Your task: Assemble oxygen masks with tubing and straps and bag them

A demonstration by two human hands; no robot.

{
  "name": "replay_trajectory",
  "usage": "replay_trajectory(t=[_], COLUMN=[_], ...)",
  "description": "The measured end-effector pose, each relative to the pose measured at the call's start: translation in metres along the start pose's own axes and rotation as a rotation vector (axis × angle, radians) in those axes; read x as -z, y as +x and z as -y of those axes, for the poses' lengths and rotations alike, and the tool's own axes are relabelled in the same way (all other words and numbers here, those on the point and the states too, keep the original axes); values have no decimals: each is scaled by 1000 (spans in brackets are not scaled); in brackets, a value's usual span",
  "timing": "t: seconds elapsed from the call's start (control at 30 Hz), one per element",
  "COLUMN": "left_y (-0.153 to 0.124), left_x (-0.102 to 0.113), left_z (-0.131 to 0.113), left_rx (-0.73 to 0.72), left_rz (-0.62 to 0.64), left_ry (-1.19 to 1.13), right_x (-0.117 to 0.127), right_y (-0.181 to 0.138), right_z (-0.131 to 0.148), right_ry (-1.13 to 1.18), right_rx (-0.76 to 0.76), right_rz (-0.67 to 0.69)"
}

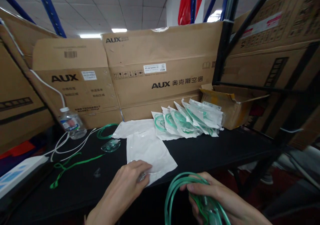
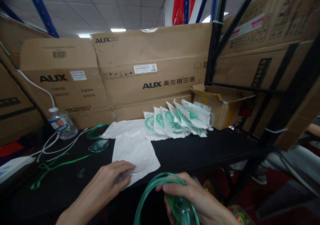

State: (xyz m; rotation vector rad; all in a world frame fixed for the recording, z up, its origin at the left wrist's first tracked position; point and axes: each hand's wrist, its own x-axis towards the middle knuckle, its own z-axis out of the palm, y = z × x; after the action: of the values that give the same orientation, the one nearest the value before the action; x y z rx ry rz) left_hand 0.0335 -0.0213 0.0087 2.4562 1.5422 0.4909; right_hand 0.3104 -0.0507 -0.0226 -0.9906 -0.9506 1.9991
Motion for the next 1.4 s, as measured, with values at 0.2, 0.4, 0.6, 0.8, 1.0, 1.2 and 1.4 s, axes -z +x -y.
replay_trajectory(t=[0.2, 0.4, 0.6, 0.8, 1.0, 1.2, 1.4], left_y=[12, 13, 6, -4, -8, -18, -8], left_x=[-4, 10, 4, -14, -25, -29, -40], left_z=[-11, -9, -17, -32, -37, -45, -59], left_rx=[123, 37, -23, -159, -301, -295, -197], left_rz=[-40, 0, -86, -197, -322, -417, -506], left_ry=[92, -61, 168, 337, 289, 176, 171], right_x=[-34, -50, -52, -60, -65, -64, -69], right_y=[23, 36, 31, 30, 37, 39, 42], right_z=[3, -12, -12, -13, -21, -11, -3], right_ry=[-40, 48, 90, -54, 16, 186, 354], right_rx=[-42, 0, 104, 277, 220, 262, 314], right_rz=[141, -114, -398, -491, -382, -461, -368])
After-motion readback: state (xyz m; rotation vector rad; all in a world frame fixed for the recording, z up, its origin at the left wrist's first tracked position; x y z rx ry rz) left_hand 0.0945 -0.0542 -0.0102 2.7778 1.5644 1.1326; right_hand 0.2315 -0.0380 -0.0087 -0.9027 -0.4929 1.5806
